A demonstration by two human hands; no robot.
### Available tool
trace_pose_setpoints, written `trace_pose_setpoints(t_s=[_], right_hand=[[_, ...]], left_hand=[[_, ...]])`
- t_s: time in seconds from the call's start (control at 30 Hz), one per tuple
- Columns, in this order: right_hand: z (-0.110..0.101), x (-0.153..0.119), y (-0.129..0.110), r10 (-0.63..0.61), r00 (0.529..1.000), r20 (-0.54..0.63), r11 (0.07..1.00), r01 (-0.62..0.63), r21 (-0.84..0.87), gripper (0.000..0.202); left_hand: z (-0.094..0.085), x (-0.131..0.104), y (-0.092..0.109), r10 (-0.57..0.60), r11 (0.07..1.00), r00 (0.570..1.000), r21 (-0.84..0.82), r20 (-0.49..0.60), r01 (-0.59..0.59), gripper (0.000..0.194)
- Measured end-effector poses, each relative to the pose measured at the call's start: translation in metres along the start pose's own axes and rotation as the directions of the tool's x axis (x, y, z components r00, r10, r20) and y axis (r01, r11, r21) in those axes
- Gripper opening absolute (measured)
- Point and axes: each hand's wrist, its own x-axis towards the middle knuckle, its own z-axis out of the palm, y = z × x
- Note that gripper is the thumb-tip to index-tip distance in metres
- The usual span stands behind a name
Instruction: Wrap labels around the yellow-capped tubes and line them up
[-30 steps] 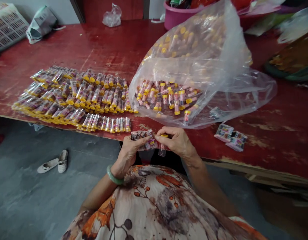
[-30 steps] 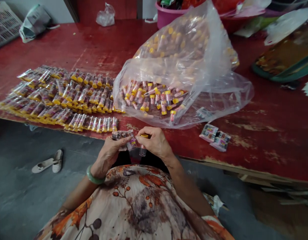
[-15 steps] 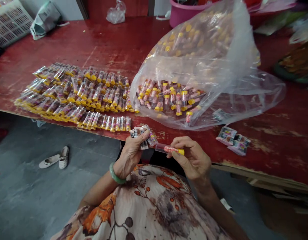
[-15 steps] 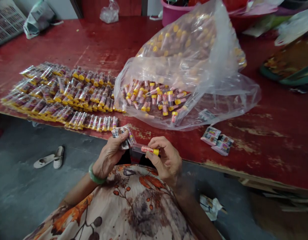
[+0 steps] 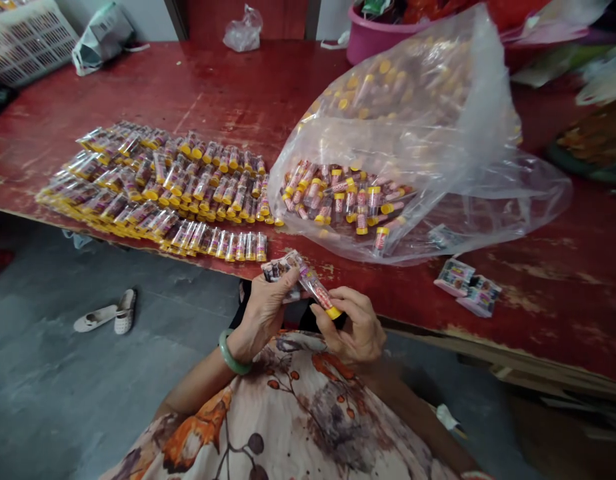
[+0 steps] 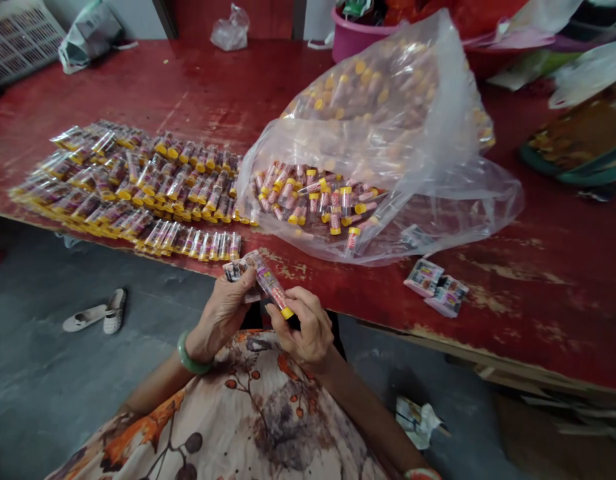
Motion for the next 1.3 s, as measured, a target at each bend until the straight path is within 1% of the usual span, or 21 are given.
trace_pose_setpoints(t_s=[0.03,0.07,0.1,0.17,0.2,0.23,0.27,0.33,0.4,0.53,0.6,0.77,0.93,1.03,1.13,1.2,1.3], right_hand=[[0.001,0.002,0.001,-0.014,1.000,0.017,0.999,0.014,0.036,0.044],[0.001,0.004,0.002,-0.029,0.997,0.071,0.996,0.023,0.086,0.045],[-0.001,0.007,0.003,-0.043,0.987,0.152,0.990,0.021,0.140,0.045],[-0.005,0.012,0.006,-0.051,0.947,0.316,0.974,-0.023,0.224,0.041],[-0.008,0.014,0.006,-0.041,0.937,0.347,0.969,-0.047,0.241,0.040],[-0.009,0.016,0.007,-0.029,0.942,0.335,0.968,-0.057,0.246,0.040],[-0.009,0.017,0.006,-0.019,0.958,0.287,0.969,-0.054,0.243,0.040],[-0.007,0.019,0.005,-0.007,0.988,0.153,0.975,-0.027,0.222,0.040],[-0.003,0.021,0.001,-0.011,0.998,0.069,0.980,-0.003,0.198,0.040],[0.004,0.024,-0.006,-0.019,1.000,-0.015,0.985,0.021,0.171,0.038],[0.004,0.025,-0.009,-0.019,0.999,-0.034,0.986,0.024,0.165,0.038],[0.001,0.024,-0.009,0.013,1.000,-0.006,0.985,-0.012,0.172,0.038],[0.002,0.022,-0.010,0.043,0.999,0.001,0.979,-0.042,0.199,0.039],[0.004,0.019,-0.011,0.045,0.999,0.006,0.978,-0.045,0.204,0.039],[0.003,0.017,-0.009,0.063,0.998,0.010,0.977,-0.063,0.203,0.040],[0.002,0.020,-0.007,0.069,0.996,0.050,0.976,-0.078,0.201,0.048],[-0.002,0.030,-0.003,0.011,0.978,0.210,0.977,-0.055,0.206,0.075]], left_hand=[[-0.001,0.000,0.000,0.009,1.000,1.000,0.006,0.009,-0.009,0.033],[-0.002,0.000,0.001,0.015,1.000,1.000,0.005,0.013,-0.015,0.033],[-0.003,0.001,0.003,0.017,1.000,1.000,-0.002,0.014,-0.017,0.033],[-0.005,0.001,0.006,0.011,1.000,1.000,-0.029,0.003,-0.010,0.035],[-0.005,0.001,0.007,0.003,0.999,1.000,-0.040,0.004,-0.003,0.036],[-0.005,0.001,0.008,-0.008,0.999,1.000,-0.046,0.013,0.009,0.037],[-0.004,-0.001,0.008,-0.021,0.999,0.999,-0.048,0.032,0.023,0.038],[-0.002,-0.004,0.007,-0.046,0.997,0.995,-0.055,0.090,0.051,0.037],[0.001,-0.008,0.005,-0.063,0.995,0.989,-0.068,0.135,0.072,0.035],[0.004,-0.013,0.004,-0.071,0.993,0.989,-0.083,0.130,0.083,0.035],[0.004,-0.014,0.004,-0.077,0.992,0.988,-0.090,0.132,0.090,0.035],[0.001,-0.016,0.004,-0.095,0.990,0.982,-0.090,0.166,0.111,0.032],[-0.002,-0.014,0.004,-0.096,0.992,0.981,-0.067,0.166,0.108,0.029],[-0.004,-0.013,0.005,-0.088,0.993,0.980,-0.058,0.176,0.100,0.026],[-0.006,-0.013,0.008,-0.068,0.996,0.975,-0.041,0.209,0.079,0.024],[-0.007,-0.013,0.009,-0.069,0.997,0.969,-0.015,0.237,0.075,0.025],[-0.008,-0.015,0.012,-0.103,0.995,0.956,0.025,0.273,0.100,0.028]])
